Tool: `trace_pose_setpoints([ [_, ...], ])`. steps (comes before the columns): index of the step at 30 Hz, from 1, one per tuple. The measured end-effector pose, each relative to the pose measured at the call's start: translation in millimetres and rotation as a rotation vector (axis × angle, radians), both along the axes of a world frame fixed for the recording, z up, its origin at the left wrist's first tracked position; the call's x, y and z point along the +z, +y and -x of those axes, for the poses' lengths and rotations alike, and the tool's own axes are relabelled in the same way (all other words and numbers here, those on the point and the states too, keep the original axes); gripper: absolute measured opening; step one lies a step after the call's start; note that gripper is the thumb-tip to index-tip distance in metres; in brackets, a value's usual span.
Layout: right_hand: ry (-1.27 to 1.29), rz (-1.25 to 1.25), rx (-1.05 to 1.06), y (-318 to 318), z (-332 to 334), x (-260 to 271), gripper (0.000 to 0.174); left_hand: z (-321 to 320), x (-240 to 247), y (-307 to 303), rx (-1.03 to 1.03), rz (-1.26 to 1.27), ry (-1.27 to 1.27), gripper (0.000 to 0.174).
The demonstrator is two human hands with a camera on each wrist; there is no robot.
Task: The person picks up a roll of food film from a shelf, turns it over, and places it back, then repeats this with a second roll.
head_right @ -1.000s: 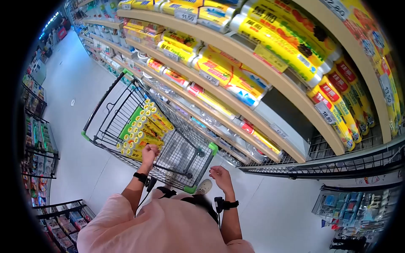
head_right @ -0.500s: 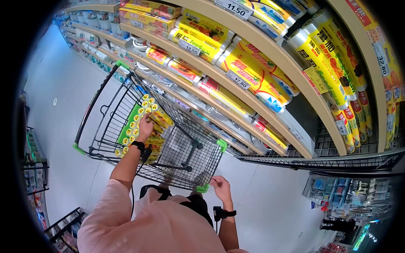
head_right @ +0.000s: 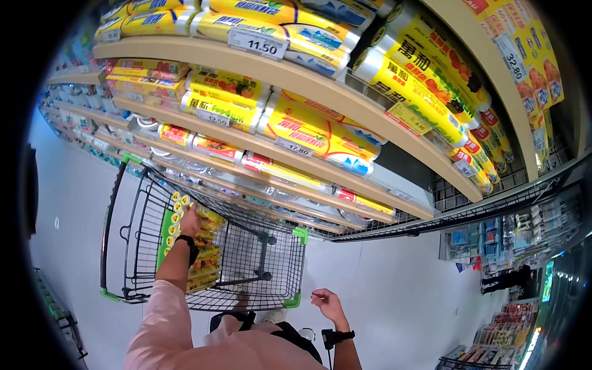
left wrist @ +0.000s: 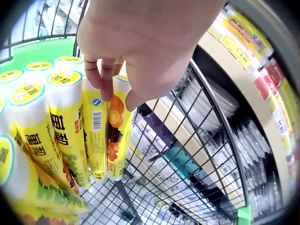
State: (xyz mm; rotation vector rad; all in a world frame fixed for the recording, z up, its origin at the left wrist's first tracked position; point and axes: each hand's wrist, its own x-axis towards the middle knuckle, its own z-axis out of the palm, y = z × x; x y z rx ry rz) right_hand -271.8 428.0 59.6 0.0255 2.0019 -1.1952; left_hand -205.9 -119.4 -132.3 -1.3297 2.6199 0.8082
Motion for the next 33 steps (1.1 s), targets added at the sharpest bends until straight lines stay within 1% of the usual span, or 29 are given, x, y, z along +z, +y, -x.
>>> trace_pose_setpoints([
  [2,-0.005,-0.030,0.027,1,-1,-3,0.019,0,-1,-3,-0.048,0.049,-0.001,0.068],
  [4,0.003,-0.020,0.024,0,-2,-3,0.020,3,14,2,-0.055,0.026,-0.051,0.062],
  [6,0.003,-0.032,0.041,-2,-2,1,0.021,0,-3,5,-0.078,0.063,0.004,0.059],
  [7,0.014,-0.022,0.052,0,0,0,0.021,-3,-11,5,-0.131,0.072,0.094,0.058],
  [8,0.025,-0.010,0.063,3,1,-4,0.021,-7,-19,7,-0.104,0.039,0.065,0.057],
  [10,0.013,0.021,0.054,7,2,-8,0.021,-2,-2,20,-0.062,-0.017,0.011,0.055],
  [11,-0.010,0.035,0.038,9,3,-7,0.021,-4,10,30,-0.083,-0.002,0.047,0.052],
  [12,-0.031,0.051,0.024,11,5,-8,0.021,-5,-2,32,-0.091,0.010,0.087,0.051],
  [14,-0.019,0.056,0.066,16,9,-11,0.021,-8,24,52,-0.047,0.013,0.226,0.049],
  [15,-0.011,0.058,0.091,19,12,-13,0.022,-9,41,61,-0.018,-0.047,0.287,0.044],
  [16,0.020,0.044,0.132,21,17,-16,0.022,-11,51,69,-0.020,-0.089,0.425,0.046],
  [17,0.052,0.030,0.172,22,20,-20,0.023,-12,61,78,-0.032,-0.058,0.478,0.048],
  [18,0.084,0.018,0.211,22,23,-22,0.023,-13,85,89,-0.045,-0.026,0.531,0.051],
  [19,0.125,0.024,0.252,19,27,-19,0.024,-14,91,95,-0.062,0.068,0.612,0.053],
  [20,0.167,0.031,0.294,16,30,-17,0.025,-15,97,101,-0.050,0.047,0.669,0.052],
  [22,0.222,0.063,0.372,7,44,-13,0.026,-17,140,126,-0.025,0.008,0.791,0.051],
  [24,0.237,0.110,0.441,-1,56,-6,0.028,-17,179,154,-0.011,-0.034,0.845,0.049],
  [25,0.232,0.093,0.518,-8,61,11,0.031,-16,195,167,-0.014,-0.042,0.868,0.048],
  [27,0.233,0.153,0.607,-12,75,12,0.030,-12,226,196,-0.038,-0.059,0.950,0.046],
  [28,0.234,0.184,0.649,-15,81,8,0.030,-8,238,211,-0.058,-0.027,0.964,0.045],
  [29,0.222,0.204,0.706,-18,91,-2,0.041,-3,241,221,-0.082,-0.094,1.001,0.044],
  [30,0.235,0.235,0.705,-19,93,5,0.046,2,244,232,-0.105,-0.164,1.037,0.043],
  [32,0.257,0.292,0.698,-27,94,34,0.057,11,273,263,-0.144,-0.324,1.079,0.044],
  [33,0.262,0.325,0.686,-32,92,58,0.071,15,289,278,-0.188,-0.305,1.073,0.044],
])
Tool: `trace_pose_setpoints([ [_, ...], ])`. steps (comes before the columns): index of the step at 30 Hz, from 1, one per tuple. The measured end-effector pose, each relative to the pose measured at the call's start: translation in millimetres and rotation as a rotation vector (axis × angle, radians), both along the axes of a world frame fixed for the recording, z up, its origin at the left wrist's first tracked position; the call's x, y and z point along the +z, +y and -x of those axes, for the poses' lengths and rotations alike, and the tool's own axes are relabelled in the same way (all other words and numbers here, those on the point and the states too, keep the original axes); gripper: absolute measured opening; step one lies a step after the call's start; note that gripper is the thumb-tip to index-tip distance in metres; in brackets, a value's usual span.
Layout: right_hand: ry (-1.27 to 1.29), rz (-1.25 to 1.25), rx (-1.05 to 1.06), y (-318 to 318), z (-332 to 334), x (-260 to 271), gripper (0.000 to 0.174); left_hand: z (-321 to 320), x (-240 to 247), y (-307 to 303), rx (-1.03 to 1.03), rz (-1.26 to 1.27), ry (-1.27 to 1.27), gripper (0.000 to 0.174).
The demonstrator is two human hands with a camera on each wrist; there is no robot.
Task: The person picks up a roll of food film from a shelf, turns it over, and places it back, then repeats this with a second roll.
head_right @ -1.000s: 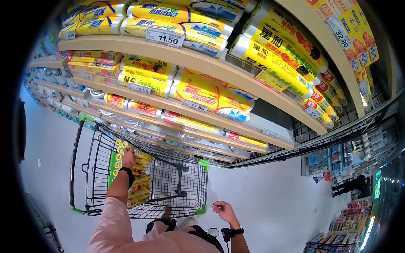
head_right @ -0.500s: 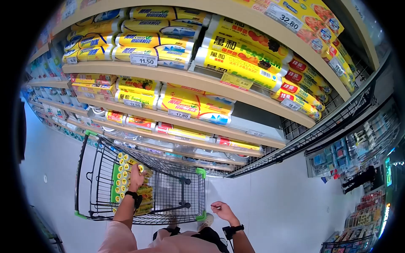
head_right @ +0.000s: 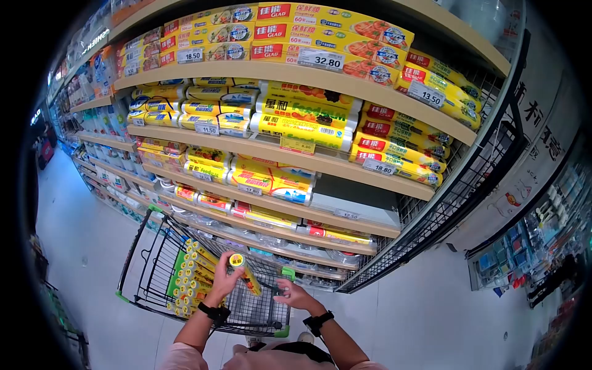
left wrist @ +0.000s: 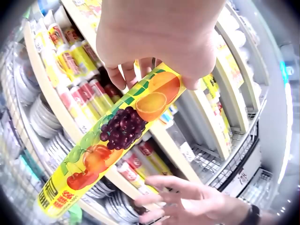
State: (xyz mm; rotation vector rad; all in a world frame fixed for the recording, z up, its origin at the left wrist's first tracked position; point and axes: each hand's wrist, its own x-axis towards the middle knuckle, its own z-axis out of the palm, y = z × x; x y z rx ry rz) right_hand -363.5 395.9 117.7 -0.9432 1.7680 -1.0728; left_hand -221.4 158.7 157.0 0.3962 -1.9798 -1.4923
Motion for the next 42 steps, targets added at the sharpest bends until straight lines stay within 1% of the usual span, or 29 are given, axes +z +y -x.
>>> trace_pose_setpoints([
  [3,0.101,0.202,-0.065,-8,-9,36,0.076,13,35,41,-0.056,0.070,0.003,0.045],
  [6,0.325,0.363,-0.162,-10,-14,63,0.068,27,56,71,-0.162,0.083,0.018,0.048],
  [9,0.200,0.299,-0.196,-6,-11,66,0.063,39,66,95,-0.200,0.077,0.040,0.052],
  [10,0.199,0.332,-0.260,-3,-13,71,0.054,42,70,99,-0.219,0.052,0.044,0.060],
  [13,0.324,0.255,-0.347,3,-6,80,0.053,44,92,105,-0.231,0.159,0.081,0.071],
  [14,0.270,0.394,-0.383,2,1,69,0.053,45,83,100,-0.249,0.212,0.104,0.068],
  [15,0.115,0.481,-0.474,-2,8,54,0.051,47,74,94,-0.236,0.231,0.061,0.064],
  [16,0.020,0.545,-0.489,-4,9,73,0.044,46,65,87,-0.225,0.248,0.014,0.061],
  [17,-0.001,0.616,-0.471,-3,10,93,0.039,43,56,81,-0.218,0.263,-0.040,0.058],
  [18,-0.036,0.656,-0.479,-4,16,98,0.036,39,48,75,-0.214,0.291,-0.096,0.051],
  [19,-0.051,0.666,-0.490,-4,19,107,0.034,36,41,70,-0.216,0.291,-0.115,0.054],
  [21,-0.116,0.740,-0.548,-5,22,123,0.033,24,47,66,-0.206,0.341,-0.156,0.055],
  [22,-0.128,0.774,-0.547,-5,24,128,0.033,19,51,64,-0.196,0.320,-0.182,0.057],
  [24,-0.160,0.801,-0.571,-3,29,141,0.032,13,44,56,-0.121,0.312,-0.143,0.055],
  [25,-0.231,0.813,-0.600,-4,30,143,0.031,12,39,52,-0.082,0.322,-0.105,0.052],
  [26,-0.276,0.815,-0.592,-2,33,145,0.031,11,35,49,-0.133,0.095,-0.039,0.050],
  [28,-0.368,0.837,-0.602,-3,30,152,0.029,11,41,45,-0.231,-0.358,0.097,0.046],
  [29,-0.416,0.852,-0.620,-3,26,157,0.028,10,45,43,-0.237,-0.420,0.181,0.043],
  [30,-0.463,0.867,-0.639,-4,24,160,0.027,9,50,40,-0.199,-0.408,0.210,0.043],
  [31,-0.457,0.873,-0.593,-4,27,157,0.027,9,52,35,-0.163,-0.396,0.239,0.044],
  [33,-0.443,0.883,-0.502,-2,36,146,0.026,10,60,26,-0.140,-0.450,0.313,0.039],
  [34,-0.431,0.873,-0.491,-1,37,143,0.029,9,68,22,-0.126,-0.452,0.338,0.038],
  [37,-0.526,0.868,-0.516,1,33,147,0.029,12,77,10,-0.082,-0.403,0.391,0.036],
  [39,-0.561,0.866,-0.484,3,38,134,0.028,12,84,6,-0.062,-0.367,0.412,0.038],
  [40,-0.594,0.876,-0.464,5,41,131,0.026,9,97,9,-0.085,-0.448,0.400,0.038],
  [41,-0.627,0.886,-0.445,6,42,128,0.025,10,98,9,-0.080,-0.409,0.404,0.037],
  [42,-0.665,0.884,-0.523,7,39,130,0.026,11,99,9,-0.074,-0.370,0.407,0.037],
])
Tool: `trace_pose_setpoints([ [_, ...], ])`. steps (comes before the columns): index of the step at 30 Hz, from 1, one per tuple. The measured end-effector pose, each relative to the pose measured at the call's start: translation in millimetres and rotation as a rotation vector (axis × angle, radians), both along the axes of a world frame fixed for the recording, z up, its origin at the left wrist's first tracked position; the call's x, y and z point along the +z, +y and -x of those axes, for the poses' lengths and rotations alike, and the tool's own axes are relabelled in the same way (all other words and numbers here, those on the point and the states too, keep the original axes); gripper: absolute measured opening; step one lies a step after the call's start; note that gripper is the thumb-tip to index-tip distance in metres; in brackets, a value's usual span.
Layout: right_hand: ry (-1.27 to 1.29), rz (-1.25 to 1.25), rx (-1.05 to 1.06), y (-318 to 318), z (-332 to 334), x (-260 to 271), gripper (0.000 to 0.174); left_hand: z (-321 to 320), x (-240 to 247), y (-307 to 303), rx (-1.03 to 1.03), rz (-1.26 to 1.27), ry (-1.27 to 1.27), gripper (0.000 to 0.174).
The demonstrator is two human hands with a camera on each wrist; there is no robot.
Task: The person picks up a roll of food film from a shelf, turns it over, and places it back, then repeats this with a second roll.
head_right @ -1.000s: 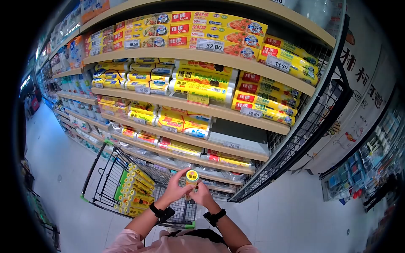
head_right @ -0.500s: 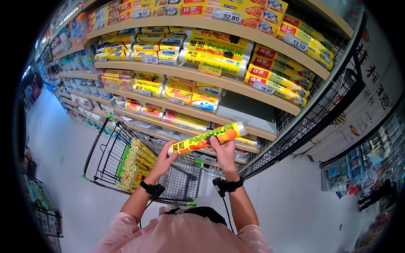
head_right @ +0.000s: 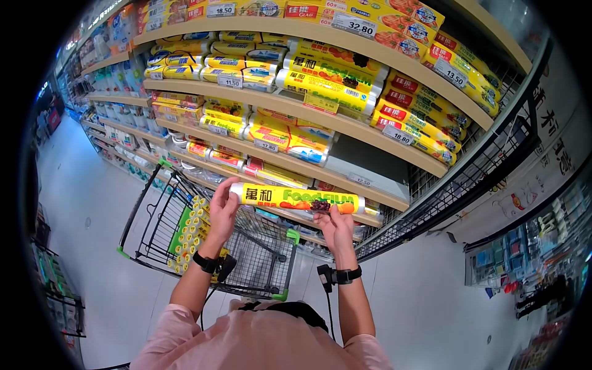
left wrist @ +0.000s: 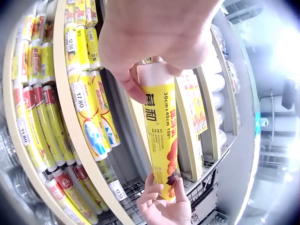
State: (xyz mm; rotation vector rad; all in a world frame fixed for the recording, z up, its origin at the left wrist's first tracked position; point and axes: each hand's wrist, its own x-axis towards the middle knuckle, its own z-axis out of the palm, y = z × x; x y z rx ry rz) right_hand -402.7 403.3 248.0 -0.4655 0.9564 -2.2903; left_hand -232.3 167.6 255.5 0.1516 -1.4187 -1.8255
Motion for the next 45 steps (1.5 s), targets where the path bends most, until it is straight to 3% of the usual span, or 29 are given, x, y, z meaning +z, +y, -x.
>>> trace_pose_setpoints([
  [4,-0.179,0.089,-0.074,11,7,-6,0.027,5,10,11,-0.023,0.090,0.090,0.042],
  [8,-0.266,0.009,-0.177,20,30,-34,0.025,14,16,26,-0.059,0.120,0.113,0.049],
  [17,-0.355,0.002,-0.040,11,46,-60,0.035,22,51,51,-0.096,0.490,0.012,0.070],
  [26,-0.413,0.102,-0.054,8,36,-61,0.046,18,75,67,-0.029,0.643,0.030,0.054],
  [32,-0.398,0.144,-0.049,13,40,-68,0.042,17,72,66,-0.178,0.485,0.019,0.055],
  [36,-0.400,0.101,-0.087,18,32,-48,0.042,19,58,54,-0.010,0.653,-0.047,0.065],
  [40,-0.323,0.044,-0.094,37,30,-35,0.044,25,25,37,-0.149,0.049,0.003,0.065],
  [43,-0.173,-0.006,-0.077,45,24,-21,0.038,31,-1,21,-0.086,-0.113,0.079,0.061],
  [45,-0.047,-0.058,-0.083,43,18,-13,0.036,36,-17,18,-0.061,-0.368,0.050,0.044],
])
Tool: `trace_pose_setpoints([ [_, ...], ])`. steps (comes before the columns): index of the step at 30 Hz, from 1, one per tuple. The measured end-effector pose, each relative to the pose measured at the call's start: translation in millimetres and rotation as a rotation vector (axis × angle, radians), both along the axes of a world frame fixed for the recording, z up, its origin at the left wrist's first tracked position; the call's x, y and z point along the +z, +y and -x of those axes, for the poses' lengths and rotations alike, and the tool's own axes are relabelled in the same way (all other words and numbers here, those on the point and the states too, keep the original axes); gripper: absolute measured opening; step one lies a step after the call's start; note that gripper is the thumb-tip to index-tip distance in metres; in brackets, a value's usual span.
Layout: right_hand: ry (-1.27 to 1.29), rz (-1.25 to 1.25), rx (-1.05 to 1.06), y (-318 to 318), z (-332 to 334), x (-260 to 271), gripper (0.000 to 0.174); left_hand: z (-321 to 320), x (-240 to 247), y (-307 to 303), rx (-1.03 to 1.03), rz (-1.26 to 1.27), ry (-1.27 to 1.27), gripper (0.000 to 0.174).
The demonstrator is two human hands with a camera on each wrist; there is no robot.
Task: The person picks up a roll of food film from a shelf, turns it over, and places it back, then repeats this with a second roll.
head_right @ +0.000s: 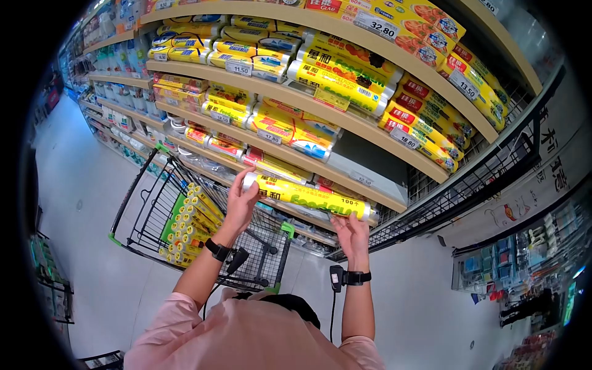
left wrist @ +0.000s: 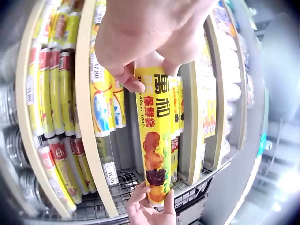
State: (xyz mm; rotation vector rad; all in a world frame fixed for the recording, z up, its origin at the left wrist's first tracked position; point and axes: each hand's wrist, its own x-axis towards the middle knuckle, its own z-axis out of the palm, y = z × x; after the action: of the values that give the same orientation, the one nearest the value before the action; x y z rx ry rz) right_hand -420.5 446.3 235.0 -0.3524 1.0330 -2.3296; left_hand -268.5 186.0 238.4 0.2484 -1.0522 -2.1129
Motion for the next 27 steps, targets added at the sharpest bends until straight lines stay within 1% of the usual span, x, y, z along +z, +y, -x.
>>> trace_pose_setpoints([
  [2,0.127,-0.053,-0.005,-2,0,3,0.036,0,-16,-9,-0.083,-0.232,-0.049,0.036],
  [3,0.132,-0.079,0.030,-2,1,6,0.047,0,-13,-7,-0.081,-0.234,-0.133,0.030],
  [5,0.252,-0.118,0.029,-12,-12,24,0.053,0,-33,-9,-0.184,-0.271,-0.198,0.032],
  [6,0.312,-0.137,0.030,-17,-18,31,0.056,-2,-33,-9,-0.233,-0.291,-0.231,0.034],
  [7,0.299,-0.152,0.066,-18,-20,33,0.063,0,-31,-4,-0.219,-0.336,-0.288,0.041],
  [10,0.470,-0.235,0.069,-35,-33,52,0.065,-1,-44,-3,-0.389,-0.423,-0.411,0.041],
  [11,0.533,-0.246,0.086,-40,-39,60,0.065,1,-53,-2,-0.469,-0.393,-0.468,0.048],
  [14,0.576,-0.333,0.129,-45,-38,58,0.060,-2,-55,9,-0.672,-0.349,-0.572,0.055],
  [15,0.585,-0.270,0.102,-50,-39,55,0.054,-4,-53,12,-0.714,-0.317,-0.584,0.060],
  [18,0.598,-0.308,0.056,-53,-47,56,0.051,1,-72,20,-0.602,-0.141,-0.632,0.057],
  [22,0.562,-0.436,0.033,-54,-57,63,0.049,3,-71,26,-0.407,0.031,-0.562,0.033],
  [23,0.575,-0.445,0.040,-55,-59,67,0.048,5,-70,28,-0.374,0.122,-0.534,0.031],
  [24,0.576,-0.460,0.041,-56,-60,68,0.048,6,-66,33,-0.340,0.211,-0.506,0.031],
  [25,0.576,-0.477,0.043,-56,-61,67,0.048,5,-62,36,-0.386,0.226,-0.473,0.036],
  [26,0.577,-0.498,0.045,-55,-61,67,0.048,3,-59,39,-0.393,0.243,-0.475,0.038],
  [27,0.640,-0.516,0.053,-53,-61,66,0.043,1,-56,42,-0.401,0.258,-0.477,0.039],
])
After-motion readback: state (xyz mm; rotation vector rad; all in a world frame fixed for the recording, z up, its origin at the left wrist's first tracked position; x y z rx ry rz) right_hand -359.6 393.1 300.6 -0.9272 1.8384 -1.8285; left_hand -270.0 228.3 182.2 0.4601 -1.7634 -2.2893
